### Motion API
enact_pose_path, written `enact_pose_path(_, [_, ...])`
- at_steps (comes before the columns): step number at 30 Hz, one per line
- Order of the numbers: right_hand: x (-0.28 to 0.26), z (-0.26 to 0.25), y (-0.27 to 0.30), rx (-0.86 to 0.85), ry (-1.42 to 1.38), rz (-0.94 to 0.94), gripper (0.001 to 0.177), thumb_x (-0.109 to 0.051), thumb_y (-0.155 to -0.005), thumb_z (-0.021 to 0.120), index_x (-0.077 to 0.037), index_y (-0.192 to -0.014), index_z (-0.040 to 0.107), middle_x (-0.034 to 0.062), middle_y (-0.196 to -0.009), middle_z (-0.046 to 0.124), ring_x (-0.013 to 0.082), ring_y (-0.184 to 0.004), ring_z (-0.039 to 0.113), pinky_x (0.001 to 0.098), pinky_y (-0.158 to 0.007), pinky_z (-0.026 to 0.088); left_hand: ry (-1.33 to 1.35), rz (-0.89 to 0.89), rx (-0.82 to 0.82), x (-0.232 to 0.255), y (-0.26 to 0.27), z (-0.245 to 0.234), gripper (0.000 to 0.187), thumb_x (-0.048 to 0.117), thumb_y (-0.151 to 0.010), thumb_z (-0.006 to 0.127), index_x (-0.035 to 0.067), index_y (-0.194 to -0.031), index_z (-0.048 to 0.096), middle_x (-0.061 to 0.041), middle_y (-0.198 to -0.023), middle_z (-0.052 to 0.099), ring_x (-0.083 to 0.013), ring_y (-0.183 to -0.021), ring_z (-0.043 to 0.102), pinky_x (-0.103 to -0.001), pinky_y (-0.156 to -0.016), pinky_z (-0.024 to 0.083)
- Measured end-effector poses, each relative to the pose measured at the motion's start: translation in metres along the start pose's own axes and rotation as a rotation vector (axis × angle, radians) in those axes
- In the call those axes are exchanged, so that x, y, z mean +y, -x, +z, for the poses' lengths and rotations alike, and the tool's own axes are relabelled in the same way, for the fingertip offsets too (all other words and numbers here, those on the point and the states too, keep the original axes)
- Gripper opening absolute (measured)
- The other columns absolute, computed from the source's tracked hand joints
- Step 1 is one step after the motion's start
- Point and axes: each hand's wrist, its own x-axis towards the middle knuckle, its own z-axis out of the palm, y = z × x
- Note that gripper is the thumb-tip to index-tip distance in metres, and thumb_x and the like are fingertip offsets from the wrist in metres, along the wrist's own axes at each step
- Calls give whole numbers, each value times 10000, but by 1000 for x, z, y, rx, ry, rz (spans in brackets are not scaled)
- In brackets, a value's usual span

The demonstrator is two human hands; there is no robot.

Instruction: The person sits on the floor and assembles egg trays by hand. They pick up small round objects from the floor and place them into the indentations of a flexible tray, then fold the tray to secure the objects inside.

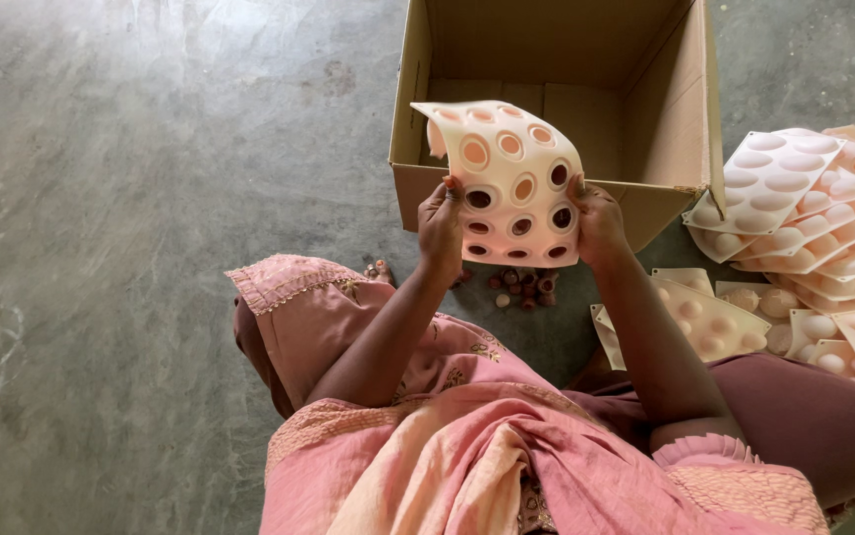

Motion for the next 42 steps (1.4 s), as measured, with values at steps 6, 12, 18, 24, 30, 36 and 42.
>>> enact_pose_path(6, [-5,5,0,-95,-14,43,515,-428,-983,677,53,-1164,673,114,-1055,745,178,-890,715,322,-784,593,7,-115,-6,8,6,9,408,340,-1056,620,-33,-1190,718,-51,-1088,742,-96,-973,634,-255,-891,512])
enact_pose_path(12, [4,2,-7,-54,37,73,558,-452,-940,705,51,-1178,670,109,-1066,752,172,-905,726,315,-801,606,156,-246,-16,8,11,14,412,314,-1011,686,-63,-1178,708,-111,-1069,755,-162,-923,697,-306,-831,571])
enact_pose_path(18, [20,-10,-18,-77,49,98,530,-447,-966,697,47,-1159,691,117,-1059,751,177,-887,720,315,-793,594,161,-321,-1,6,14,15,424,312,-1001,694,-74,-1178,703,-120,-1054,753,-170,-905,708,-313,-802,586])
enact_pose_path(24, [25,0,-13,-92,54,118,541,-447,-948,700,59,-1138,693,129,-1060,758,184,-900,729,324,-799,598,176,-363,58,6,15,16,391,294,-990,681,-65,-1141,711,-124,-1033,760,-177,-882,721,-312,-780,594])
enact_pose_path(30, [28,11,-7,-70,150,152,538,-449,-966,668,57,-1146,689,137,-1053,755,187,-883,724,325,-779,591,155,-388,122,-3,14,12,303,242,-1017,668,-51,-1076,716,-116,-979,751,-169,-821,723,-326,-718,610])
enact_pose_path(36, [40,15,-7,-111,116,227,432,-386,-1029,624,26,-1131,700,119,-1039,750,170,-846,708,325,-760,582,113,-394,196,-3,11,10,302,270,-1024,654,-25,-1022,718,-104,-931,742,-159,-774,713,-319,-678,604])
enact_pose_path(42, [38,20,-4,-152,157,267,431,-393,-1049,585,19,-1075,712,122,-983,750,172,-788,700,334,-716,583,105,-382,170,-4,10,7,253,231,-992,662,-16,-1017,714,-102,-940,746,-165,-800,725,-319,-706,613])
